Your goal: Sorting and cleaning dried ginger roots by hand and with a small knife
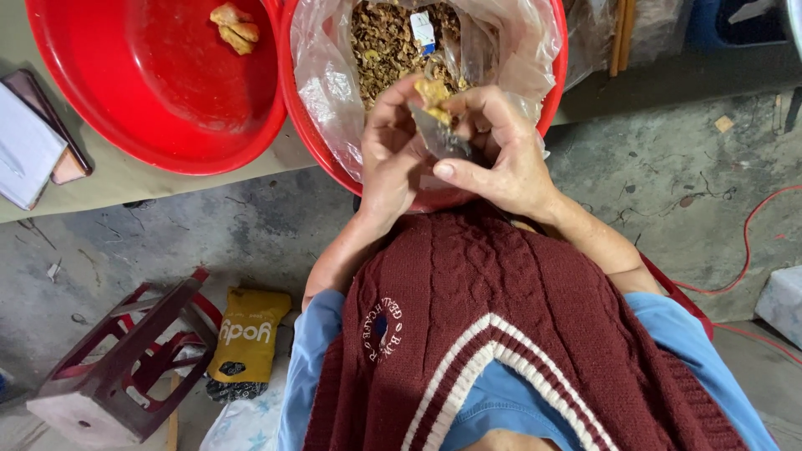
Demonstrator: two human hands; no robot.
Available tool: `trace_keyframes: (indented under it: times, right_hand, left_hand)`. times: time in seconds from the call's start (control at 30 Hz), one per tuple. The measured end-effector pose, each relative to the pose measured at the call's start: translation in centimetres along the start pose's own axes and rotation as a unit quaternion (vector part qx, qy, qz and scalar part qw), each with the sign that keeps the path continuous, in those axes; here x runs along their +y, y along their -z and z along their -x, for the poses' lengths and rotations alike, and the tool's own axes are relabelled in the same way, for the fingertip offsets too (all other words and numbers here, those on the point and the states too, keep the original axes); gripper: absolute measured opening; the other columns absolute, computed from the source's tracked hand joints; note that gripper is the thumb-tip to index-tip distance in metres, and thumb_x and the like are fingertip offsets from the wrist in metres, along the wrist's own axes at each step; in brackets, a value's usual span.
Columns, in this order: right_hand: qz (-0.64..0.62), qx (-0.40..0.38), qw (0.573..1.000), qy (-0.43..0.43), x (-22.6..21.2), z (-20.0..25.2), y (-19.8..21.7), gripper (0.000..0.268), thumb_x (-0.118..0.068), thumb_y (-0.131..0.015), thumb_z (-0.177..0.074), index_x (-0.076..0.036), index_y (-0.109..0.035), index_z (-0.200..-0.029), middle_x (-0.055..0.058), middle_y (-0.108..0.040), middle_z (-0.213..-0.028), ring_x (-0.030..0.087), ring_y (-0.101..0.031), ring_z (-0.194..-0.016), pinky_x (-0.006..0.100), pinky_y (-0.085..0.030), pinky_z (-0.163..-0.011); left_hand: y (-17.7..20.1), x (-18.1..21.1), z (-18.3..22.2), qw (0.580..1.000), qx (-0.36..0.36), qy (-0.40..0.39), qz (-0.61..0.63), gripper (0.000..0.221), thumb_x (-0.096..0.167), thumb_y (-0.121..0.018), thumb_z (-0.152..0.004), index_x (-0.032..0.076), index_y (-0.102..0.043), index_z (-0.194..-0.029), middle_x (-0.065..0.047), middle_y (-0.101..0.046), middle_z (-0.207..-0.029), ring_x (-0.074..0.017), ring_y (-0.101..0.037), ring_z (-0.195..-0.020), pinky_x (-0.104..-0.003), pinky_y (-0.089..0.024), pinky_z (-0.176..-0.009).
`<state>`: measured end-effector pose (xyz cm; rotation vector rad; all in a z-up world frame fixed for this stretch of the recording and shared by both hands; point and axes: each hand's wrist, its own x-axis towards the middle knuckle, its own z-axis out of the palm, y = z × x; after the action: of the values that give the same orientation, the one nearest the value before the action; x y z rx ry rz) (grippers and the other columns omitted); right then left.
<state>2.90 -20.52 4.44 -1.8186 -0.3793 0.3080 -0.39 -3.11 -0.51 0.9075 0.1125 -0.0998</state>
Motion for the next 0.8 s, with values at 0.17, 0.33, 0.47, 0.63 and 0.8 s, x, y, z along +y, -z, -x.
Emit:
trace_keyframes:
  times: [0.17,0.33,0.47,0.63,0.8]
  right_hand:
    - [0.005,-0.007,1.0,-0.029,-0.7,0.2,0.1,0.069,-0.054,-0.068,-0.092,-0.004,-0.056,-0.138,0.006,-0.057,-0.114,0.013,-0.055,-0.091,0.027,-0.047,-0.077]
    - [-0.034,-0.02,0.998,-0.045,-0.7,0.2,0.1,0.067,-0.051,-0.069,-0.091,-0.005,-0.055,-0.138,0.005,-0.056,-0.111,0.011,-0.052,-0.089,0.022,-0.045,-0.067]
    - [-0.042,-0.013,0.998,-0.033,-0.6,0.4,0.1,0.057,-0.042,-0.074,-0.092,-0.005,-0.059,-0.133,0.004,-0.057,-0.105,0.012,-0.053,-0.09,0.025,-0.044,-0.078]
    - [-0.048,-0.012,0.999,-0.02,-0.2,0.5,0.0,0.055,-0.038,-0.076,-0.092,0.0,-0.06,-0.13,0.006,-0.061,-0.109,0.015,-0.054,-0.09,0.028,-0.045,-0.082]
    - [-0.048,0.002,0.999,-0.008,0.1,0.6,-0.2,0.048,-0.038,-0.077,-0.091,-0.002,-0.061,-0.118,0.007,-0.061,-0.104,0.015,-0.056,-0.088,0.029,-0.045,-0.078]
  left_hand:
    - [0.3,0.6,-0.8,0.994,0.016,-0.057,-0.087,0.054,0.014,-0.08,-0.097,0.015,-0.056,-0.145,0.0,-0.06,-0.116,-0.013,-0.055,-0.105,-0.029,-0.052,-0.091]
    - [-0.2,1.3,-0.4,0.991,0.023,-0.072,-0.11,0.056,0.015,-0.081,-0.095,0.015,-0.055,-0.145,0.0,-0.059,-0.114,-0.012,-0.055,-0.105,-0.028,-0.051,-0.091]
    - [-0.6,1.6,0.1,0.99,0.031,-0.051,-0.126,0.059,0.023,-0.084,-0.094,0.014,-0.055,-0.144,0.001,-0.06,-0.12,-0.0109,-0.055,-0.107,-0.027,-0.051,-0.095]
    - [-0.5,1.6,0.2,0.988,0.027,-0.053,-0.145,0.057,0.025,-0.084,-0.093,0.013,-0.056,-0.142,0.001,-0.061,-0.119,-0.0117,-0.056,-0.107,-0.027,-0.051,-0.096]
    - [-0.1,1.3,0.4,0.997,0.008,-0.015,-0.077,0.057,0.015,-0.085,-0.093,0.014,-0.056,-0.142,0.001,-0.063,-0.12,-0.0106,-0.058,-0.104,-0.028,-0.051,-0.093]
